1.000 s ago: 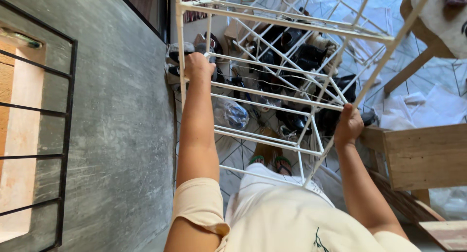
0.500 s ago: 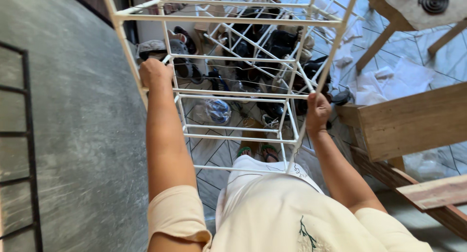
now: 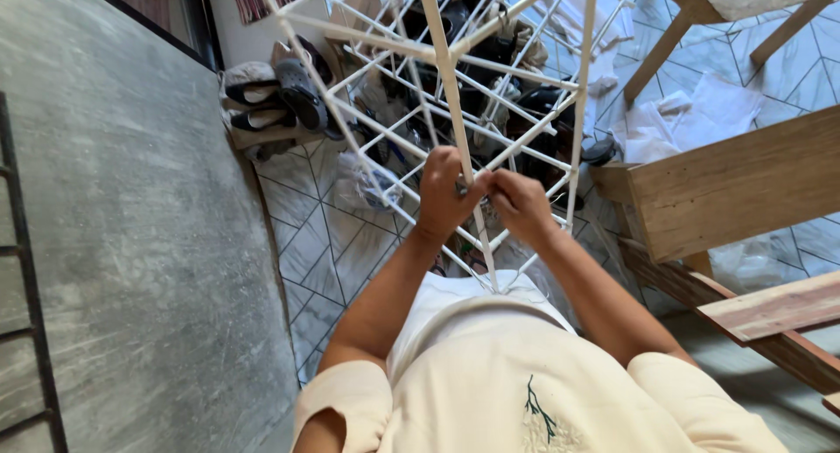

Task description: The person assembles a white plastic shoe rack by hand, connecting the frame pieces and securing them with wire ties. The person repeatedly wraps and twists wire ties around the joints to hold the structure together.

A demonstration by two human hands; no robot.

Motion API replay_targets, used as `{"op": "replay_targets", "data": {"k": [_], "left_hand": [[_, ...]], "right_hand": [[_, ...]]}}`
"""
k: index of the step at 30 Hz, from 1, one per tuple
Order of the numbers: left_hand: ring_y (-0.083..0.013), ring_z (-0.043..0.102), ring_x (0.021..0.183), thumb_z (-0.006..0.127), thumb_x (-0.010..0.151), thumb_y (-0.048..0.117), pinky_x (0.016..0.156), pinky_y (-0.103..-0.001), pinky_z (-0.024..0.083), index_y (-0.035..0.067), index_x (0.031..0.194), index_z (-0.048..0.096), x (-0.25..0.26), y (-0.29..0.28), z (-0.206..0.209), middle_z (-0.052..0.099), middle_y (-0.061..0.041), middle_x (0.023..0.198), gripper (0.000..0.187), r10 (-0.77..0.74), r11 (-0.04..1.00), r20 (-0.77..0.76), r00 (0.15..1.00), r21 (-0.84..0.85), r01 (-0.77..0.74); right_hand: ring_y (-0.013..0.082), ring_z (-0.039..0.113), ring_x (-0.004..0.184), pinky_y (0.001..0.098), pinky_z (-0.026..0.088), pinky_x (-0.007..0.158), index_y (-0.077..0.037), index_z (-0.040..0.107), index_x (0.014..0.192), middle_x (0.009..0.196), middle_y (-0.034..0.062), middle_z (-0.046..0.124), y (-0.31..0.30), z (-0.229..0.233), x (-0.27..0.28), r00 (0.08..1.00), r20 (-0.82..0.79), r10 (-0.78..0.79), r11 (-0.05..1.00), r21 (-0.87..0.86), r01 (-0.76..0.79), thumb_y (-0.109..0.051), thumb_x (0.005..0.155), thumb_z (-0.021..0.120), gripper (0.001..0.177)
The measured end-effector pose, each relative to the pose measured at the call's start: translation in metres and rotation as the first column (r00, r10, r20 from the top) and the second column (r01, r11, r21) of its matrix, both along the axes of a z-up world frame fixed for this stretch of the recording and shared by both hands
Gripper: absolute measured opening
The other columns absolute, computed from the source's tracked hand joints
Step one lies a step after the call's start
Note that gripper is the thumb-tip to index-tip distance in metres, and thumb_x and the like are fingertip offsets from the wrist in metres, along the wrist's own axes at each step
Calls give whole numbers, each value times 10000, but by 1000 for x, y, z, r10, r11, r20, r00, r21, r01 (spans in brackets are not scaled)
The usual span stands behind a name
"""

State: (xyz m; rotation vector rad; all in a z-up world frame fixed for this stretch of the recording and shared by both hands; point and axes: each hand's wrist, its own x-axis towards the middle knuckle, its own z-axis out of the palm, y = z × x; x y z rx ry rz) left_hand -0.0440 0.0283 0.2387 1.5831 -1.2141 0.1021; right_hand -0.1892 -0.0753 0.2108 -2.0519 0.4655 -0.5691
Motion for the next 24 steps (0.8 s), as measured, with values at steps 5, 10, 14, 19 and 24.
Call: {"op": "replay_targets", "data": {"k": [5,10,14,19,24], "left_hand": [[-308,593,724,788,870,129,697,-409,478,60,863,563,8,-5,-24,546,-101,762,235,-93,994,-197,976,34,101],[-217,526,502,716,820,75,518,-358,412,87,746,515,10,-7,-48,503,-53,618,214,-143,990,-355,924,-34,140],[-193,543,557,706,832,57,573,-339,437,90,783,538,0,5,-50,516,-41,631,178,-107,993,-349,931,13,119],[-123,598,579,818,872,183,530,-292,469,78,929,691,13,4,-22,648,-20,681,175,-125,964,-436,891,159,213],[-112,530,526,848,849,239,505,-306,418,75,1118,707,7,-10,-3,543,-19,611,345,-219,945,-350,911,156,288]], "right_hand": [[353,706,828,408,568,708,-23,652,1027,920,152,704,-15,6,-6,998,44,37,983,-181,-28,-2,943,650,86],[316,714,780,393,568,678,-59,701,1039,892,170,708,-70,-34,-17,952,74,-296,864,-404,300,66,927,639,179],[297,680,708,363,531,643,-8,634,1016,819,163,681,-83,-24,-40,960,40,-278,946,-163,281,-18,973,733,109],[310,662,656,377,519,606,-34,632,966,782,160,674,-43,-16,-27,955,4,-298,941,-167,294,-65,966,745,117],[336,661,693,394,515,609,-40,624,974,809,176,658,0,-23,-9,940,98,-328,919,-197,341,-94,968,730,119]]}}
